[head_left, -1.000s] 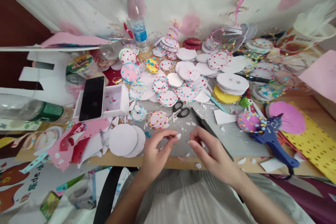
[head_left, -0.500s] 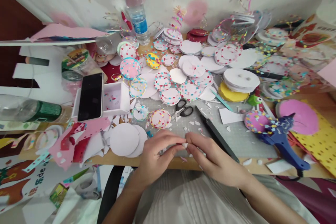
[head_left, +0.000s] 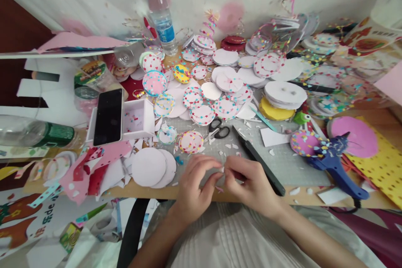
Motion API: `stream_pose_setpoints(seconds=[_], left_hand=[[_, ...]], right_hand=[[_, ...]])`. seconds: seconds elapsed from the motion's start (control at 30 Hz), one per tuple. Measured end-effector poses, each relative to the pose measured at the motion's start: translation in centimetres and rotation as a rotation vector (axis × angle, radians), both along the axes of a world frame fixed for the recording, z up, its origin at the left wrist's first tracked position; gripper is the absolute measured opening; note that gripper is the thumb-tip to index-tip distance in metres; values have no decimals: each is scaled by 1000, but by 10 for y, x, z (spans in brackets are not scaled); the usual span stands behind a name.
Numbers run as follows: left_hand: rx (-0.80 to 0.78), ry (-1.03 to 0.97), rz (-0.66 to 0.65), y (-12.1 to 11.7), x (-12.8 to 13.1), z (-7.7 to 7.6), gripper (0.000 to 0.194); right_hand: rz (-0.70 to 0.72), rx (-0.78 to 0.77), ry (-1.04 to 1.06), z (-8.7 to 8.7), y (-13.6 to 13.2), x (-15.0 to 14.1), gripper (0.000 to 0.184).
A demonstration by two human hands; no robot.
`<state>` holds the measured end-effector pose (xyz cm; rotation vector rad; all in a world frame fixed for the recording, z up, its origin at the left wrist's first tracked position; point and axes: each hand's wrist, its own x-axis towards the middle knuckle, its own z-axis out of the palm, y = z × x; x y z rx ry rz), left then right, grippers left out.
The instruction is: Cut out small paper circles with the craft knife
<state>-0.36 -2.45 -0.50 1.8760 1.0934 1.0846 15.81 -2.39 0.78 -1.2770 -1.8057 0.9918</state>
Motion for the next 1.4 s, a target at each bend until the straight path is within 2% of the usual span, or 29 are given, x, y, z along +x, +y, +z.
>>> stream_pose_setpoints(seconds=[0.1, 0.23, 0.47, 0.57, 0.67, 0.8, 0.93, 1.0, 1.17, 1.3, 1.4], left_hand=[[-80, -19, -7, -4, 3, -2, 17], [-84, -3, -43, -6, 3, -3, 16], [62, 91, -163, -6, 5, -11, 25], [153, 51, -135, -8, 10, -19, 25], [144, 23, -81, -10, 15, -22, 19], [-33, -34, -11, -13, 21, -17, 11], [-375, -116, 18, -13, 23, -8, 26], [-538, -174, -25, -11, 22, -1, 33], [-873, -352, -227, -2, 18, 14, 41], [-1005, -523, -190, 1, 18, 14, 45], [-991, -497, -146, 0, 17, 13, 43]], right_hand=[[41, 74, -20, -2, 1, 4, 25], [85, 156, -49, -4, 1, 7, 23], [62, 195, -23, -2, -1, 3, 27], [52, 233, -20, -2, -3, 1, 27], [60, 289, -39, -4, -4, 0, 27], [63, 380, -98, -10, -3, 1, 28], [107, 430, -138, -13, 2, 5, 28], [151, 422, -134, -11, 4, 9, 27], [273, 311, -76, -1, 10, 21, 24], [352, 170, -85, 7, 12, 27, 22], [375, 110, -163, 10, 11, 28, 19]])
